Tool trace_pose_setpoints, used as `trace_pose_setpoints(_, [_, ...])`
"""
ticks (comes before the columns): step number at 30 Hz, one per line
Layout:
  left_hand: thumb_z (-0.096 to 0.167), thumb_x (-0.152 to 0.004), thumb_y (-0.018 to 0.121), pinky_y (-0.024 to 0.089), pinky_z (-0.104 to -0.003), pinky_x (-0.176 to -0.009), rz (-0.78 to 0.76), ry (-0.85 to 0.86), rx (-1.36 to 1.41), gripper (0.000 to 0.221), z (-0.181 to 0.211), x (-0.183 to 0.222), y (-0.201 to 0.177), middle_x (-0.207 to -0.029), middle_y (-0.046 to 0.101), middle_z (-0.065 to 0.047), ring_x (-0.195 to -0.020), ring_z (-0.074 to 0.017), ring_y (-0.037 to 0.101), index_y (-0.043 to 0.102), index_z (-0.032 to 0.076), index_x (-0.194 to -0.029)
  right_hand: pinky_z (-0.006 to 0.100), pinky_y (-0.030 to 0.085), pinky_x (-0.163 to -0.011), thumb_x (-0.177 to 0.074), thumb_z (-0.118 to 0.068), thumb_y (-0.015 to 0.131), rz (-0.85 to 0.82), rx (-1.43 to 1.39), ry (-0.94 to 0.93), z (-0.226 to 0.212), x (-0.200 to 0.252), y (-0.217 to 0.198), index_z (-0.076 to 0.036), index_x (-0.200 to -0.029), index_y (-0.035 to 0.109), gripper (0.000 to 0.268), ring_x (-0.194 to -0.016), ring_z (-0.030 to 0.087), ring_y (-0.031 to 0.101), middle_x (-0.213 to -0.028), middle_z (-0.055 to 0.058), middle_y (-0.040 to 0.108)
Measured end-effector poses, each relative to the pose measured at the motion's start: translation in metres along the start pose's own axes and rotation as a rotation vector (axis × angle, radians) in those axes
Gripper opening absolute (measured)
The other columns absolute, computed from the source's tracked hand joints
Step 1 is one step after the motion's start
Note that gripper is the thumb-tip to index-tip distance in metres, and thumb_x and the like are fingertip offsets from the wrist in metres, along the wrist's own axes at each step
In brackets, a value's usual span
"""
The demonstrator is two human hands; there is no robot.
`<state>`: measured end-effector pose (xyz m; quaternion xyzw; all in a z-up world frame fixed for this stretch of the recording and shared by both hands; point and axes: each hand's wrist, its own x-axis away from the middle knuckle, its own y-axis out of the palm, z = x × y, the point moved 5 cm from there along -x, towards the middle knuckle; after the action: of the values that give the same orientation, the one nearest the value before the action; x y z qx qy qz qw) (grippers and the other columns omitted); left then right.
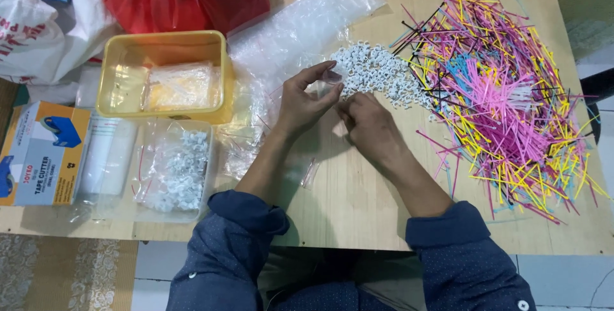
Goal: Sorting small white plastic components and colored sticks on a workbench into piles and bags.
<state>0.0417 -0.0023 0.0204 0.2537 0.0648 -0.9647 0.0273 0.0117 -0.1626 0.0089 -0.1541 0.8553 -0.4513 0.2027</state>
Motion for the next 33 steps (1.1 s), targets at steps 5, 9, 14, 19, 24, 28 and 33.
trace_pose_setpoints(5, [0.025,-0.082,0.090,0.053,-0.037,-0.095,-0.038,-0.012,0.000,0.047,-0.004,0.005,0.007,-0.095,0.079,-0.012,-0.098,-0.0236,0.075,0.074,0.014,-0.124,0.043,0.052,-0.083,-0.094,-0.012,0.063,-0.026,-0.016,0.017,-0.009,0.005,-0.026,-0.005,-0.107,0.073,0.018,-0.106,0.033,0.062,-0.107,0.014,0.065])
trace_pose_setpoints(9, [0.026,-0.080,0.090,0.054,-0.036,-0.095,-0.053,-0.011,-0.042,0.047,-0.008,0.006,0.008,-0.093,0.079,-0.009,-0.098,-0.0217,0.075,0.075,0.016,-0.124,0.044,0.053,-0.088,-0.083,-0.013,0.070,-0.142,0.087,0.018,-0.006,0.006,-0.015,-0.004,-0.100,0.076,0.020,-0.116,0.035,0.059,-0.123,0.015,0.065])
trace_pose_setpoints(14, [0.030,-0.082,0.088,0.055,-0.038,-0.093,-0.079,0.005,-0.059,0.046,-0.006,0.006,0.009,-0.094,0.079,-0.011,-0.096,-0.0227,0.075,0.074,0.014,-0.123,0.043,0.055,-0.086,-0.096,-0.011,0.064,-0.127,0.060,0.025,-0.004,0.008,-0.008,-0.005,-0.104,0.076,0.016,-0.115,0.036,0.060,-0.119,0.015,0.065])
trace_pose_setpoints(19, [0.030,-0.082,0.088,0.055,-0.040,-0.092,-0.105,0.021,-0.069,0.047,-0.007,0.006,0.010,-0.094,0.079,-0.013,-0.095,-0.0252,0.075,0.074,0.012,-0.123,0.043,0.055,-0.082,-0.095,-0.009,0.063,-0.130,0.053,0.040,-0.006,0.009,-0.005,0.000,-0.094,0.074,0.014,-0.109,0.037,0.062,-0.109,0.018,0.065])
trace_pose_setpoints(24, [0.030,-0.081,0.087,0.056,-0.043,-0.091,-0.152,0.055,-0.099,0.051,-0.009,0.008,0.013,-0.094,0.079,-0.012,-0.095,-0.0290,0.074,0.073,0.011,-0.126,0.039,0.056,-0.078,-0.090,-0.003,0.067,-0.136,0.012,0.110,-0.016,0.009,-0.014,0.003,-0.085,0.072,0.009,-0.099,0.035,0.064,-0.094,0.017,0.064])
trace_pose_setpoints(28, [0.031,-0.082,0.088,0.056,-0.044,-0.090,-0.171,0.074,-0.122,0.052,-0.006,0.009,0.015,-0.095,0.078,-0.014,-0.095,-0.0306,0.074,0.073,0.011,-0.127,0.046,0.058,-0.076,-0.087,-0.004,0.068,-0.080,-0.116,0.164,-0.006,0.005,-0.026,0.005,-0.083,0.070,0.010,-0.092,0.042,0.067,-0.090,0.022,0.064])
trace_pose_setpoints(33, [0.038,-0.078,0.090,0.056,-0.044,-0.091,-0.170,0.063,-0.144,0.056,-0.011,0.011,0.020,-0.094,0.078,-0.011,-0.096,-0.0289,0.075,0.073,0.014,-0.126,0.025,0.062,-0.082,-0.084,0.003,0.079,0.407,-0.627,0.063,0.026,0.003,-0.054,0.000,-0.095,0.076,0.012,-0.097,0.021,0.073,-0.098,0.011,0.070])
